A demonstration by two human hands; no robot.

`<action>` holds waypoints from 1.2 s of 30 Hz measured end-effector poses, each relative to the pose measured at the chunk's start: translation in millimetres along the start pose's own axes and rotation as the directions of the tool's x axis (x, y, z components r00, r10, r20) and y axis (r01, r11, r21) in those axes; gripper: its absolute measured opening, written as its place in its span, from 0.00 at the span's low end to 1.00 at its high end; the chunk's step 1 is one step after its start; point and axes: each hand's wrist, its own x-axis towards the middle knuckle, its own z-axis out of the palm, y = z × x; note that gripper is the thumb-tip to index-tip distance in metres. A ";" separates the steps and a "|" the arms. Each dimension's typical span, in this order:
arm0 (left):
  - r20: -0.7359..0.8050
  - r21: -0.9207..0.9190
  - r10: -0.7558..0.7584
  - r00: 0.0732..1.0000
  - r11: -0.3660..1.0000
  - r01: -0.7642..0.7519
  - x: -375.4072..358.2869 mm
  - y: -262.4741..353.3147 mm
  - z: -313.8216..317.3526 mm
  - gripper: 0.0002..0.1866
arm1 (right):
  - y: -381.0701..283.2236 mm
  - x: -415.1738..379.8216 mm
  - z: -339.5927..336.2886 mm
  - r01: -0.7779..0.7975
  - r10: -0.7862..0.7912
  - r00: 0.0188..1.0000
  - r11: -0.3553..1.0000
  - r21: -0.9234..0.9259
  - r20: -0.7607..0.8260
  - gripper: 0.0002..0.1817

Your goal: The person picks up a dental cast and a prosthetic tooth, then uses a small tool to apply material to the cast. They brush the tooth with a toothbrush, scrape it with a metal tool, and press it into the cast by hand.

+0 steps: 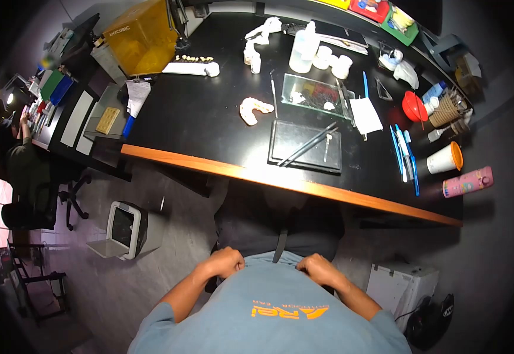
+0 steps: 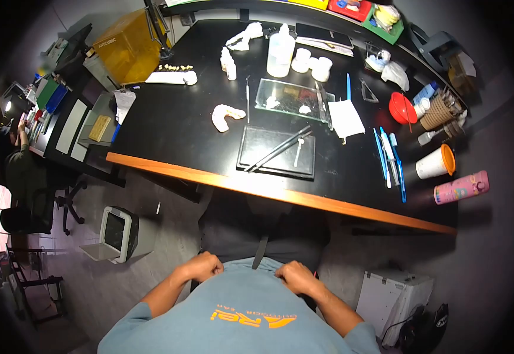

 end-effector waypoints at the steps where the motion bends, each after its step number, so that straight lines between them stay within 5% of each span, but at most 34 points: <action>1: 0.003 -0.054 0.017 1.000 0.998 -0.017 -1.3 1.9 -3.2 0.07 | 0.4 -2.2 -5.1 -0.023 0.022 0.999 1.000 0.018 0.026 0.13; 4: -0.258 -0.070 0.195 0.946 0.973 -0.220 -15.1 32.1 -52.7 0.18 | -21.9 -7.8 -44.1 0.078 -0.066 0.987 0.994 0.080 -0.148 0.08; 6: -0.435 -0.199 0.166 0.885 0.941 -0.274 -36.3 75.1 -100.2 0.12 | -42.4 -11.3 -80.0 0.153 -0.103 0.954 0.975 0.163 -0.283 0.07; 9: -0.757 -0.067 0.283 0.589 0.863 -0.501 -44.2 102.9 -146.4 0.08 | -63.0 -17.3 -132.9 0.241 -0.163 0.823 0.968 0.075 -0.545 0.04; 11: -0.842 0.048 0.317 0.436 0.851 -0.524 -33.5 115.2 -167.7 0.09 | -62.8 -12.1 -153.9 0.308 -0.220 0.635 0.951 -0.018 -0.741 0.03; 12: -0.868 0.059 0.292 0.402 0.864 -0.501 -27.3 125.8 -175.4 0.07 | -67.4 -15.4 -165.4 0.222 -0.098 0.632 0.973 0.059 -0.769 0.03; 15: -0.883 0.281 0.412 0.223 0.846 -0.453 8.9 135.8 -192.1 0.12 | -69.3 1.5 -189.8 0.262 -0.164 0.417 0.964 -0.055 -0.894 0.03; 24: -0.971 0.187 0.236 0.044 0.858 -0.479 40.6 114.0 -206.9 0.09 | -44.0 17.3 -218.5 0.140 -0.061 0.366 0.990 -0.010 -0.929 0.02; 32: -0.929 0.369 0.363 -0.072 0.896 -0.245 35.6 128.1 -284.1 0.08 | -48.2 22.9 -211.7 0.087 -0.031 0.319 0.996 -0.004 -0.947 0.02; 36: -0.934 0.320 0.342 0.108 0.931 -0.176 46.5 129.8 -298.2 0.14 | -45.6 24.0 -209.1 0.080 -0.077 0.292 0.995 -0.056 -0.953 0.03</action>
